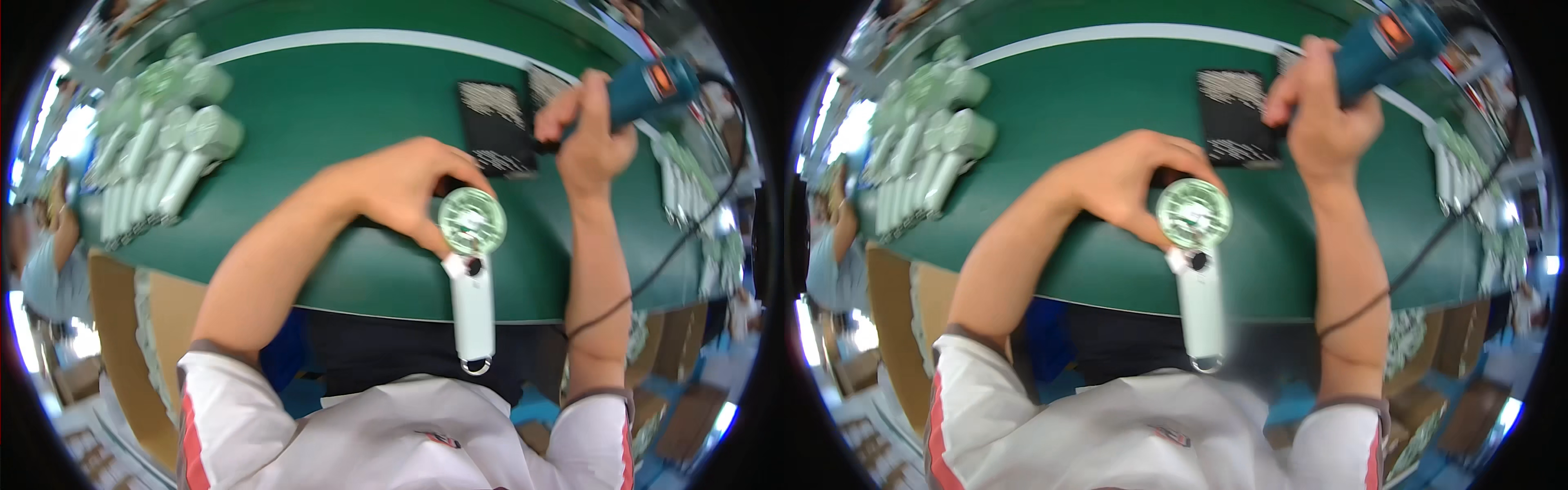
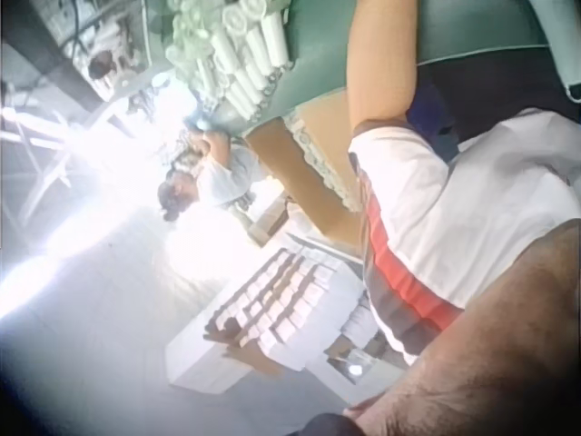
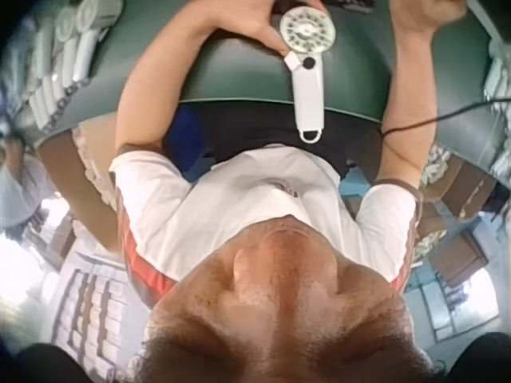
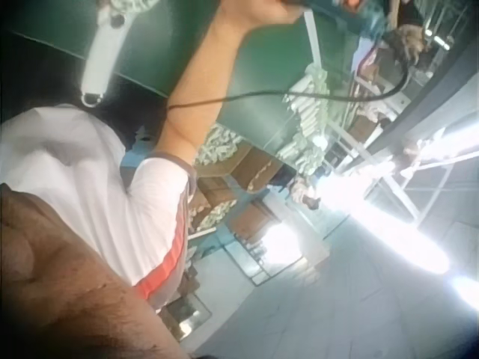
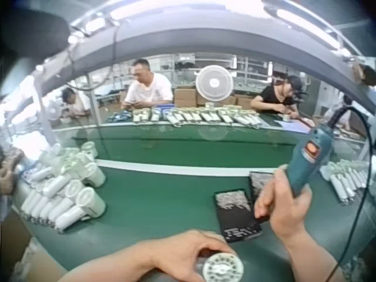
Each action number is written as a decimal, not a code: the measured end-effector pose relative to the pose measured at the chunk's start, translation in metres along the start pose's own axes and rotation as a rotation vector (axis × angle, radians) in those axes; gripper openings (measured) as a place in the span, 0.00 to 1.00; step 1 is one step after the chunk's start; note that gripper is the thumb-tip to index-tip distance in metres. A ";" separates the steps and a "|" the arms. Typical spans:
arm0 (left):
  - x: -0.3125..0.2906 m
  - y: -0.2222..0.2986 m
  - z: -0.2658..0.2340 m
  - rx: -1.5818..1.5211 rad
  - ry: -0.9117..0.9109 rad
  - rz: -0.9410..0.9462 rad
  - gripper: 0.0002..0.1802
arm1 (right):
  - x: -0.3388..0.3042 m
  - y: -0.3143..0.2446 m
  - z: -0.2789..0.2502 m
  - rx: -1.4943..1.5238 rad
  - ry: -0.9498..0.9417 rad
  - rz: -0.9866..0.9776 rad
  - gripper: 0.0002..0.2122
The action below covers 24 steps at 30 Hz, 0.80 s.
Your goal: Assembling portable handheld fans on a production line using an electric screwdriver.
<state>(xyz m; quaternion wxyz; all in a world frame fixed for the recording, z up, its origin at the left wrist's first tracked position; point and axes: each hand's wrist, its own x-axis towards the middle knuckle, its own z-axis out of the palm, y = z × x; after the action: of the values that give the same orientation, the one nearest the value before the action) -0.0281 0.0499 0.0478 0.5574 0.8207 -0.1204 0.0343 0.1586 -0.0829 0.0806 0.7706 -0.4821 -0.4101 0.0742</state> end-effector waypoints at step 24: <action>0.006 0.006 -0.001 0.040 -0.026 -0.081 0.36 | -0.002 0.001 -0.003 -0.112 -0.042 -0.047 0.08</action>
<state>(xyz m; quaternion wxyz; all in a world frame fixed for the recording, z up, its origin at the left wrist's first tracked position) -0.0234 0.0473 0.0551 0.5402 0.8363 -0.0937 0.0033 0.1597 -0.0847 0.0781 0.7353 -0.5131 -0.4407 0.0431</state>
